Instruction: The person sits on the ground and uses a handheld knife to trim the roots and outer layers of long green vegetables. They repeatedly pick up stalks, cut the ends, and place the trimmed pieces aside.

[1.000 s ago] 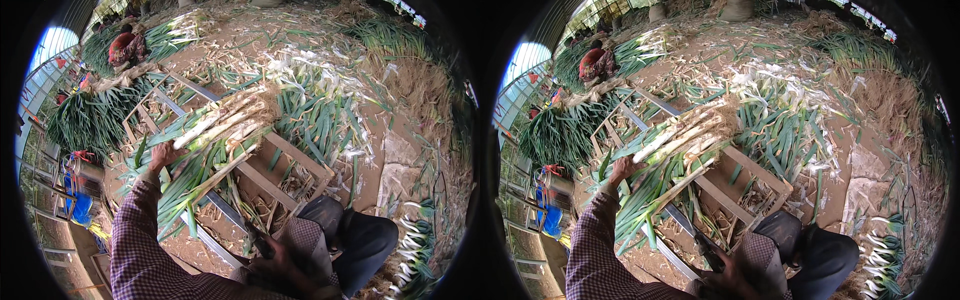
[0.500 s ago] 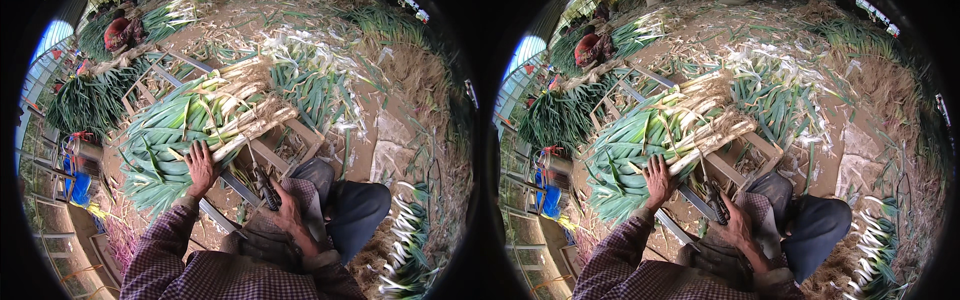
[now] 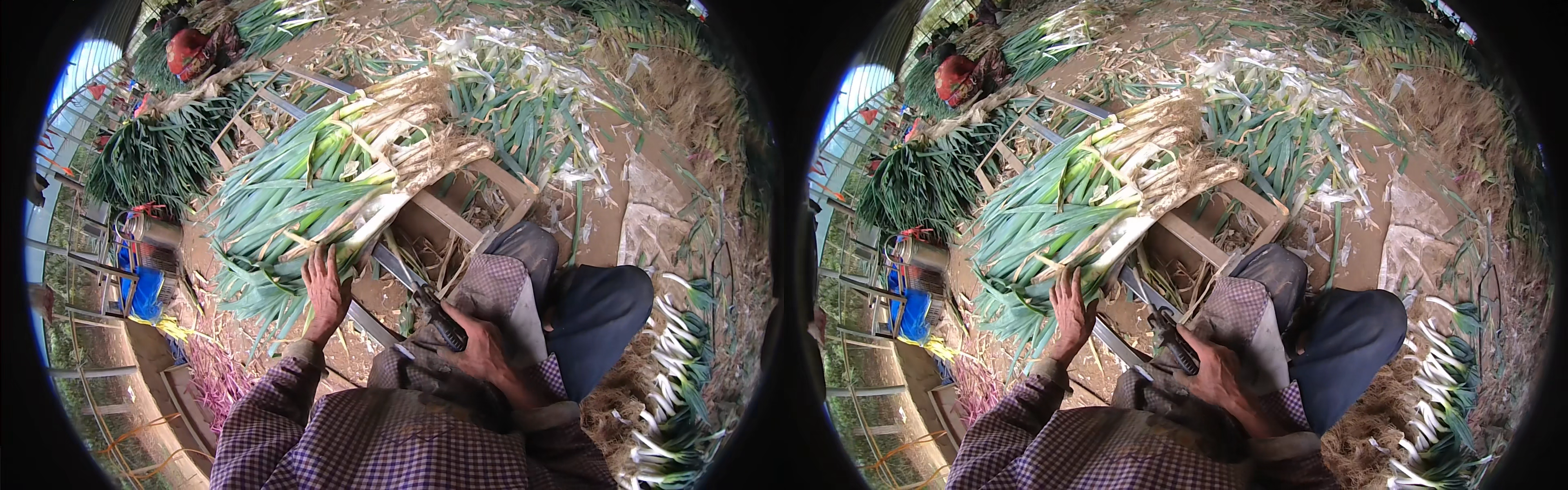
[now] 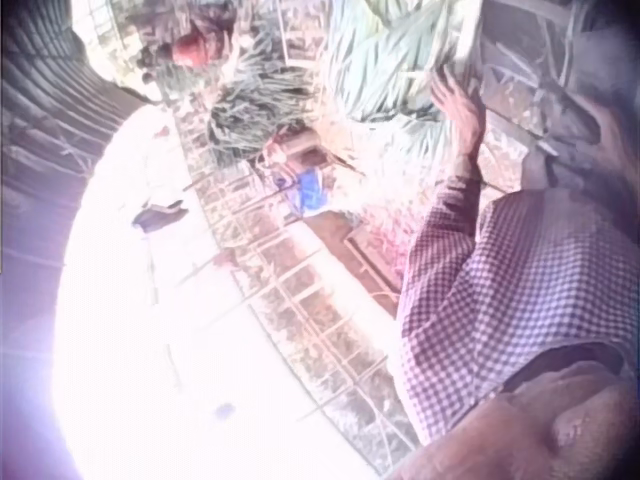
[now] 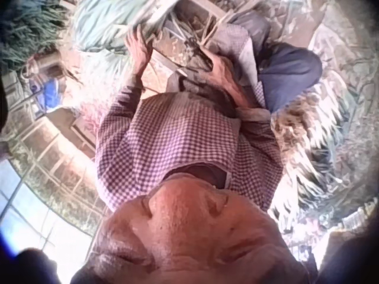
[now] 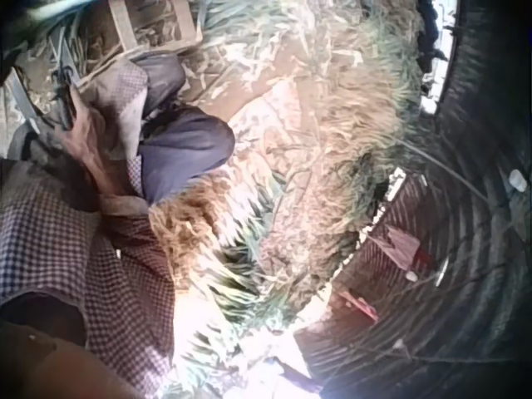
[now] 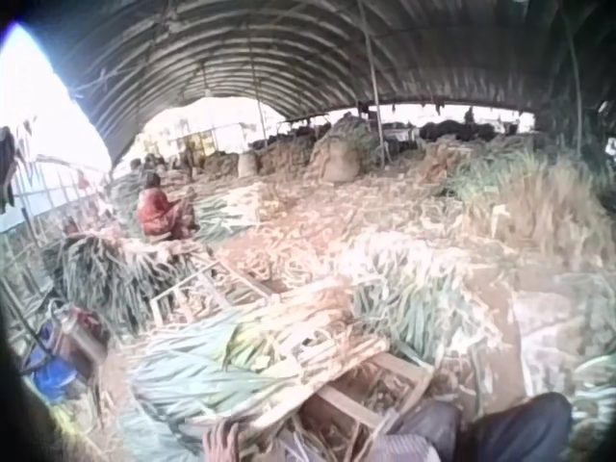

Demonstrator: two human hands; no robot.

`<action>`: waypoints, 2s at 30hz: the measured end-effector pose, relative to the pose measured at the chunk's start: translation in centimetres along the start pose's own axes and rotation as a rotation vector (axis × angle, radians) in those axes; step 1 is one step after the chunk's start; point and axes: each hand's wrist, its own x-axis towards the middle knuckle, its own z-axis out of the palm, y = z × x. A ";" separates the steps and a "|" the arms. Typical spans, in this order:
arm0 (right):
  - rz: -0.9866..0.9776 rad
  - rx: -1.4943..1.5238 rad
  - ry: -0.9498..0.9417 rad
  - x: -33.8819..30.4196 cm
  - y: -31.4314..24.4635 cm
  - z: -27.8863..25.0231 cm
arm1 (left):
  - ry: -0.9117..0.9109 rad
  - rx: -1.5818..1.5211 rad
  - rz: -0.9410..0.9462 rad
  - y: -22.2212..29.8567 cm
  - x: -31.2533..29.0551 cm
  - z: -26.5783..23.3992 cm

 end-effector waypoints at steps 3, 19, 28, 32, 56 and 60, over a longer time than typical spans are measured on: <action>-0.012 0.003 -0.063 -0.1 -0.7 0.0 | 0.021 0.032 -0.040 -2.6 -1.0 -0.4; -0.059 -0.005 -0.144 0.6 -2.0 2.0 | 0.039 -0.085 -0.008 -6.1 -1.0 -0.9; -0.010 0.026 -0.142 1.5 -2.2 2.2 | 0.049 0.054 0.140 -6.2 2.5 -0.3; 0.034 -0.018 -0.175 1.1 -2.4 2.0 | -0.032 0.029 0.125 -5.4 2.3 -0.1; 0.037 -0.141 -0.192 -0.3 -1.8 2.5 | -0.313 0.052 0.217 -1.5 2.0 -0.8; 0.019 -0.118 -0.145 0.0 -1.3 2.1 | -0.346 -0.003 0.200 -0.1 2.4 -1.7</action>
